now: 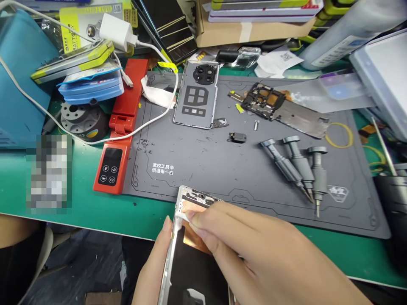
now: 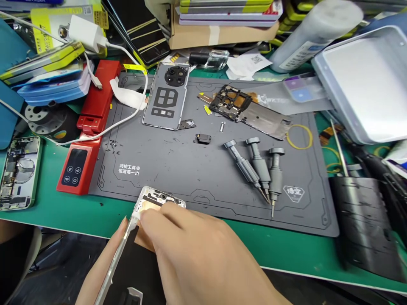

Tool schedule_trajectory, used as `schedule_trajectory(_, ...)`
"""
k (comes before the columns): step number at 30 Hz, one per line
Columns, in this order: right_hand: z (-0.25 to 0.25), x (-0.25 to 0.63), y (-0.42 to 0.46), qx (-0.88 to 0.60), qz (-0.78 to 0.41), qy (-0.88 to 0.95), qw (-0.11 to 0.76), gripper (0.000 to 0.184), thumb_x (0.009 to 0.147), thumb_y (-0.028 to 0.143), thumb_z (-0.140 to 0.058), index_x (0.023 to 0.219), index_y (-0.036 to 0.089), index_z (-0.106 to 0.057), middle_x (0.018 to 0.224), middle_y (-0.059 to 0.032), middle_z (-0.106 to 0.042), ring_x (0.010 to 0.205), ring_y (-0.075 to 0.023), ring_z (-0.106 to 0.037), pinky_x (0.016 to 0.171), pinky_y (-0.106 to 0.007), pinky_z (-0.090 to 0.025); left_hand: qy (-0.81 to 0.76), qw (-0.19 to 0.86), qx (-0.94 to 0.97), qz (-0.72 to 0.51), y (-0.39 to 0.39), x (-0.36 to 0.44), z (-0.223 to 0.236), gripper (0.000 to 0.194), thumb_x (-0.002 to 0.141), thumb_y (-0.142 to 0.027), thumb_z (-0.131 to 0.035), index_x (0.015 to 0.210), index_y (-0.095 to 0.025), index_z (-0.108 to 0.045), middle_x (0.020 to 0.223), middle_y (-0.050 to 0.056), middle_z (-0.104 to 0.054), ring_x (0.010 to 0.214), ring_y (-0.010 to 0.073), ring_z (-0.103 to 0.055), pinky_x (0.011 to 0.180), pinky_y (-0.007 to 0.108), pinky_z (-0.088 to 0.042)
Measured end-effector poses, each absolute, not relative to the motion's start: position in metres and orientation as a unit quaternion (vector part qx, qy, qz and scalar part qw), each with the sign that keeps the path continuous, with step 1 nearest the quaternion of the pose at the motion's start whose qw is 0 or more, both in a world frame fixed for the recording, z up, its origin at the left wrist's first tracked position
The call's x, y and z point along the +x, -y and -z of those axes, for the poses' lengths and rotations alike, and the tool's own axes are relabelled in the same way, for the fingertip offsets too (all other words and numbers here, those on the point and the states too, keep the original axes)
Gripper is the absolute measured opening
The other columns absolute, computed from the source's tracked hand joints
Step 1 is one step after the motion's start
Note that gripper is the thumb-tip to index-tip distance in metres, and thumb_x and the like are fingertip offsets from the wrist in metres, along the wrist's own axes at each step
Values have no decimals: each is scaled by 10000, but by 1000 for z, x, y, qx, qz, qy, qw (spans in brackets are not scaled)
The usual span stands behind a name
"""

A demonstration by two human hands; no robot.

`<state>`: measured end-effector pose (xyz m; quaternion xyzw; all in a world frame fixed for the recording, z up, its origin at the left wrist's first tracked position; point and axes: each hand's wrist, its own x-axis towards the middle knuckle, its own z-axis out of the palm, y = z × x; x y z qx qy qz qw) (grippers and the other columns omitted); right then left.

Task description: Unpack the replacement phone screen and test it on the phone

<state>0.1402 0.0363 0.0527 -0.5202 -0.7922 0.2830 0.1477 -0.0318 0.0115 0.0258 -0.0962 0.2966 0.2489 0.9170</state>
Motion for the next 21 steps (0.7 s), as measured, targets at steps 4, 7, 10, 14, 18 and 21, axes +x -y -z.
schedule_trajectory(4,-50,142,-37,-520,-266,795,163,338,1042,118,-375,786,245,-555,694,14,-629,534,-163,-590,464,-278,-439,-298,918,-89,-247,-12,-29,-29,717,965,-722,-514,1422,-198,-688,1253,165,-782,1268,399,-704,1099,507,-556)
schedule_trajectory(7,-55,142,-34,-497,-306,796,160,330,1027,94,-379,785,250,-540,756,10,-680,582,-160,-622,507,-280,-463,-296,920,-81,-243,-12,-30,-30,727,957,-734,-516,1408,-192,-693,1230,163,-786,1235,395,-718,1074,497,-570)
schedule_trajectory(10,-59,141,-33,-488,-334,790,163,337,1024,92,-362,786,255,-535,790,0,-703,631,-172,-657,531,-285,-477,-290,925,-70,-234,-12,-31,-28,725,959,-739,-510,1379,-180,-704,1166,160,-796,1193,376,-735,1065,478,-568)
schedule_trajectory(14,-59,140,-35,-538,-328,761,154,321,1063,162,-377,809,261,-547,727,11,-670,598,-172,-663,538,-288,-481,-271,939,-57,-203,-4,-26,-21,917,927,-869,-355,1203,-98,-768,941,183,-786,1082,382,-750,1071,541,-528)
schedule_trajectory(18,-59,140,-40,-567,-322,747,134,317,1088,223,-398,808,265,-541,693,31,-649,545,-157,-640,489,-279,-449,-259,950,-47,-165,7,-17,-12,1167,768,-1036,-100,755,-80,-769,621,126,-636,826,347,-740,1067,566,-491)
schedule_trajectory(21,-58,140,-41,-578,-312,743,129,304,1086,246,-416,822,266,-565,673,39,-634,521,-167,-617,470,-293,-428,-264,952,-45,-145,12,-16,-9,1191,733,-1039,-4,671,-109,-744,565,96,-588,708,301,-710,1042,535,-502)
